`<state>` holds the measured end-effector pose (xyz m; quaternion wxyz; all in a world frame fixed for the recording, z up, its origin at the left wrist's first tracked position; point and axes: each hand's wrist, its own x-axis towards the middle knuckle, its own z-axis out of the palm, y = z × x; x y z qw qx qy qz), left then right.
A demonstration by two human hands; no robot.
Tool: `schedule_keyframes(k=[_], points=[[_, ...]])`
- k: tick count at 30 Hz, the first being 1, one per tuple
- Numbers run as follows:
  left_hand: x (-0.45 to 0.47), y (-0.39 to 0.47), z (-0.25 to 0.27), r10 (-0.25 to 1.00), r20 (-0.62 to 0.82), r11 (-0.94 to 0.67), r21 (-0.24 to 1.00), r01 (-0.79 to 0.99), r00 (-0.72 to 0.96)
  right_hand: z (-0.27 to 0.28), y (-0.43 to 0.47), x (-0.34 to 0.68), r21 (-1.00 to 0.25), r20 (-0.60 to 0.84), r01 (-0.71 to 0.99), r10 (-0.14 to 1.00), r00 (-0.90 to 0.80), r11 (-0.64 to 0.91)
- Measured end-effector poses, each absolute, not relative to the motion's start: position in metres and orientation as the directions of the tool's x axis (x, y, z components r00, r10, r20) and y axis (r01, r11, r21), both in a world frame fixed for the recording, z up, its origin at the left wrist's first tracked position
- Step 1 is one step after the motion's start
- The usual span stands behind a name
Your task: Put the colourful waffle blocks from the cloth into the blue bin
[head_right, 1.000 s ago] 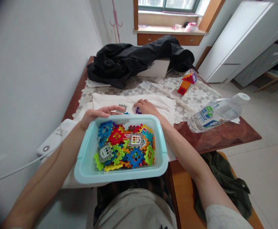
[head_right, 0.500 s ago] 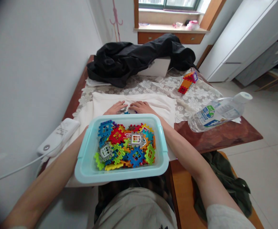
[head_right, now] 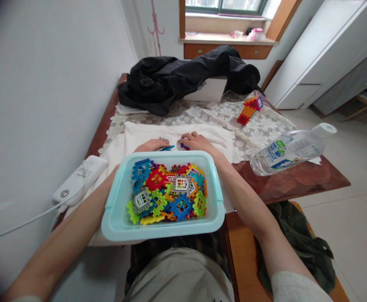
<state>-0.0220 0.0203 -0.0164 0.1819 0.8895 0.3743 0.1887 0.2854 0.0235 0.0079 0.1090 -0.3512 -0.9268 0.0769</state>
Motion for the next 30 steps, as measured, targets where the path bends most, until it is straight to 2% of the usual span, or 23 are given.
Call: schedule_keyframes(k=[4,10,14,17,21,30], points=[[-0.016,0.006,0.000,0.859,0.170,-0.497,0.498,0.711,0.482,-0.007,0.034,0.274,-0.287,0.219,0.582,0.643,-0.734,0.761],[-0.015,0.005,0.000,0.897,0.212,-0.436,0.579,0.689,0.389,-0.022,0.042,0.267,-0.381,0.302,0.488,0.604,-0.738,0.786],[-0.021,0.013,-0.010,0.841,0.324,-0.540,0.500,0.677,0.433,-0.018,0.041,0.272,-0.377,0.250,0.518,0.623,-0.741,0.768],[-0.023,0.019,-0.014,0.808,0.258,-0.587,0.439,0.680,0.530,-0.017,0.040,0.272,-0.370,0.251,0.530,0.631,-0.734,0.763],[-0.023,0.020,-0.011,0.773,0.192,-0.622,0.419,0.662,0.605,-0.020,0.039,0.266,-0.359,0.267,0.565,0.662,-0.701,0.743],[-0.024,0.017,-0.010,0.832,0.207,-0.548,0.453,0.703,0.514,-0.013,0.035,0.264,-0.357,0.395,0.565,0.669,-0.630,0.744]])
